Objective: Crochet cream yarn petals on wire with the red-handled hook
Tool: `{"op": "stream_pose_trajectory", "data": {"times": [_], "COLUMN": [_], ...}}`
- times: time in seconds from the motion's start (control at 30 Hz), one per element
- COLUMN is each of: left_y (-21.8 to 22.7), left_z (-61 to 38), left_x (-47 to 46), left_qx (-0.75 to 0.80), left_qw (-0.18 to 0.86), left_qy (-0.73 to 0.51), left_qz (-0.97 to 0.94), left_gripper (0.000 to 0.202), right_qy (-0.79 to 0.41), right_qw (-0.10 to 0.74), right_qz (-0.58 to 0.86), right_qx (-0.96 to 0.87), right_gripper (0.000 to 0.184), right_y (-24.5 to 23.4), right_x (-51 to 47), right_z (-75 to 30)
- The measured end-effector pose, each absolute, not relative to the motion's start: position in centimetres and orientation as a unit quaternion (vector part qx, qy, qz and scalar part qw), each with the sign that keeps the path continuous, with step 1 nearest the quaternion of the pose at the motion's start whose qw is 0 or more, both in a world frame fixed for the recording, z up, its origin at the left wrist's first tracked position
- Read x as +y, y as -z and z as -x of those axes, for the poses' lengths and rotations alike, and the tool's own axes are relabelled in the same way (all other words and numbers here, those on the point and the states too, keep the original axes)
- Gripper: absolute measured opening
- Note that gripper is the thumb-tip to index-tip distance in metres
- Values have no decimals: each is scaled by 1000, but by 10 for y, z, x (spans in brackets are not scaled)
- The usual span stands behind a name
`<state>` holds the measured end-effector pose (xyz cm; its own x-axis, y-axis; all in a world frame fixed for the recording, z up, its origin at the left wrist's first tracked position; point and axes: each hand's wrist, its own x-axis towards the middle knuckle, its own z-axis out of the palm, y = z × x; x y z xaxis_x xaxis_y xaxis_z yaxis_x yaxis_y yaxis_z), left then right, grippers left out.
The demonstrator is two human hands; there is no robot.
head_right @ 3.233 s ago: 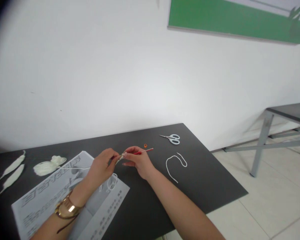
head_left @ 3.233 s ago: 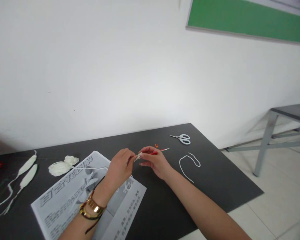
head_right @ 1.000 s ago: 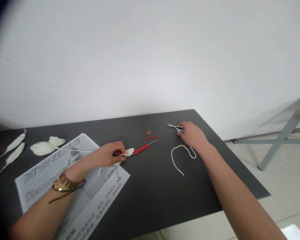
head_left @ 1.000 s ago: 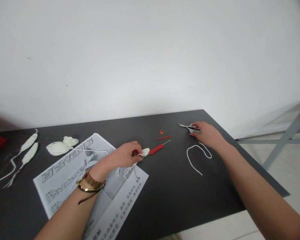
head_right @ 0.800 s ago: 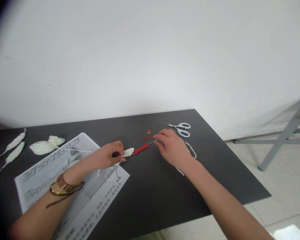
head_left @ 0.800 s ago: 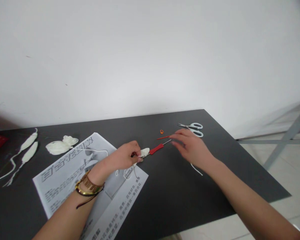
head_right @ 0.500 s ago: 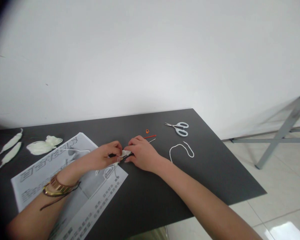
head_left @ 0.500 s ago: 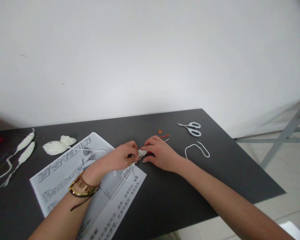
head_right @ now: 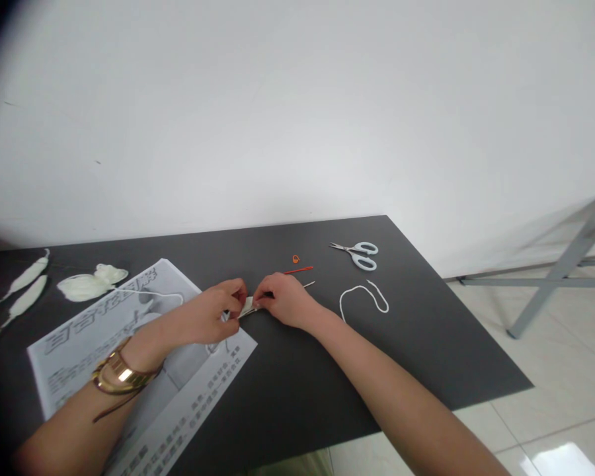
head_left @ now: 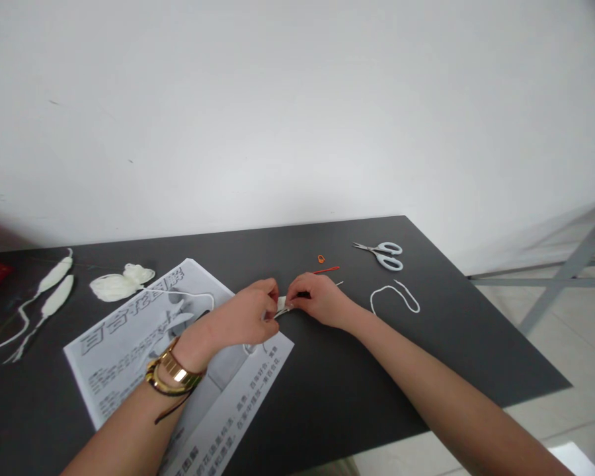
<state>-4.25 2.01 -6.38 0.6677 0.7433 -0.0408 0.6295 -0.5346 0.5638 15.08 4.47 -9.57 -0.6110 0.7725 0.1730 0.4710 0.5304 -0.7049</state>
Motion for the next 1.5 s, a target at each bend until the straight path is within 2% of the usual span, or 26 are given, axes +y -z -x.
{"op": "stream_pose_trajectory", "data": {"times": [0.1,0.2,0.4,0.67,0.8,0.9,1.0,1.07,1.13,1.23,1.3,1.37,1.5], "left_y": [64,66,78,88,88,86,83,82,81,81,82,81,79], "left_z": [43,42,28,17,14,12,11,12,12,14,15,17,18], "left_x": [20,21,22,20,19,18,18,18,19,21,23,25,26], "left_qx": [410,432,496,550,560,561,563,563,564,566,567,565,558], "left_qw": [272,267,262,245,235,244,257,266,275,280,279,277,276], "left_qy": [-111,-126,-168,-190,-192,-187,-180,-173,-165,-150,-141,-132,-118], "left_qz": [-864,-852,-810,-776,-771,-769,-765,-763,-761,-760,-762,-766,-774], "left_gripper": [16,5,20,3,5,5,8,10,12,18,20,21,23], "right_qy": [-329,-345,-351,-361,-367,-312,-169,-77,-15,7,1,-11,-40], "right_qw": [237,236,244,269,270,288,300,263,187,72,25,10,31], "right_qz": [377,379,396,380,382,412,495,570,656,701,696,693,695], "right_qx": [-833,-825,-813,-808,-804,-806,-798,-775,-731,-710,-718,-720,-717], "right_gripper": [12,11,12,11,14,17,21,23,24,37,41,40,39], "right_y": [95,91,87,89,85,74,58,50,47,54,63,71,80], "right_x": [45,43,39,37,36,41,49,53,56,56,55,55,58], "right_z": [-152,-153,-153,-153,-154,-166,-198,-228,-261,-301,-319,-328,-332]}}
